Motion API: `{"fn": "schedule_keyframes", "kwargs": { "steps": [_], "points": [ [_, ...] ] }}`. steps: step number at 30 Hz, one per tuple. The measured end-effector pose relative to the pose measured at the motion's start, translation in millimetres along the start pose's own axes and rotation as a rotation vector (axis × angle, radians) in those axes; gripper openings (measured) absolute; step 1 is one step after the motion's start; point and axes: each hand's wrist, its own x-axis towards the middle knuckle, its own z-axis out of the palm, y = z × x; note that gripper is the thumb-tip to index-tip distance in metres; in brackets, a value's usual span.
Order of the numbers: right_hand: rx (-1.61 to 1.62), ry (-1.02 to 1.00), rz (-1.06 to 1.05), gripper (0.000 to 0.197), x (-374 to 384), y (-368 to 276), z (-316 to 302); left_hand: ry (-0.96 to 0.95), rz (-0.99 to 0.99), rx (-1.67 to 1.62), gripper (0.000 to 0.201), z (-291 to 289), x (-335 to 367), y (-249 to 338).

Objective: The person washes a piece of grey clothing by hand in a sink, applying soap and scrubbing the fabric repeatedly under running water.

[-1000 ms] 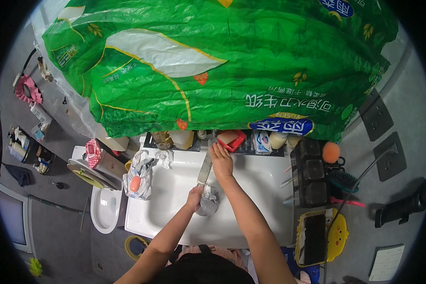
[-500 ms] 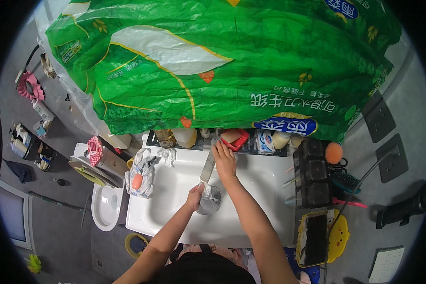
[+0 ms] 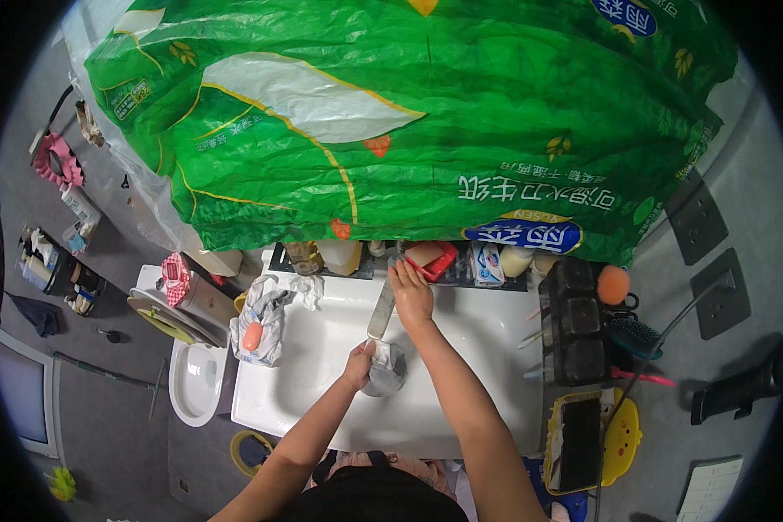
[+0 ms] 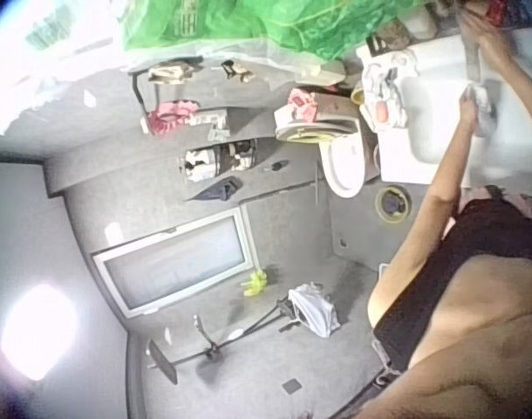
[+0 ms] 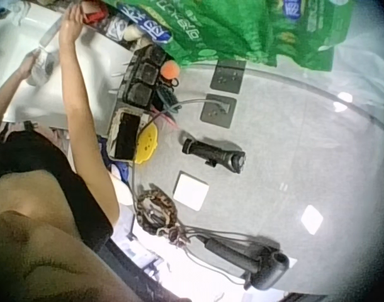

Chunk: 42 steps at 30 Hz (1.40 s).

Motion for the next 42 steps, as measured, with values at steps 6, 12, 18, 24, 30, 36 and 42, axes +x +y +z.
{"fn": "schedule_keyframes", "kwargs": {
  "steps": [6,12,18,24,30,36,42],
  "points": [
    [0.018,-0.035,0.030,0.032,2,-2,-8,-0.020,0.014,0.031,0.017,-3,6,-3],
    [0.272,0.143,0.031,0.033,-33,-27,-48,-0.099,-0.061,-0.141,0.023,-4,-3,6],
    [1.147,-0.255,1.039,0.023,-151,-60,16,-0.217,-0.187,-0.245,0.028,-24,0,4],
    [1.352,-0.100,1.277,0.026,-148,-47,25,-0.098,0.101,0.415,0.018,-43,-4,23],
    [1.309,-0.390,1.270,0.023,-135,-23,26,0.152,0.322,0.737,0.028,-52,13,28],
    [1.595,-0.385,1.288,0.013,-125,-19,12,0.115,0.206,0.282,0.033,-48,-4,48],
    [0.422,-0.234,0.830,0.036,-138,-37,34,0.054,0.587,0.682,0.024,-55,-30,40]
  ]
}}
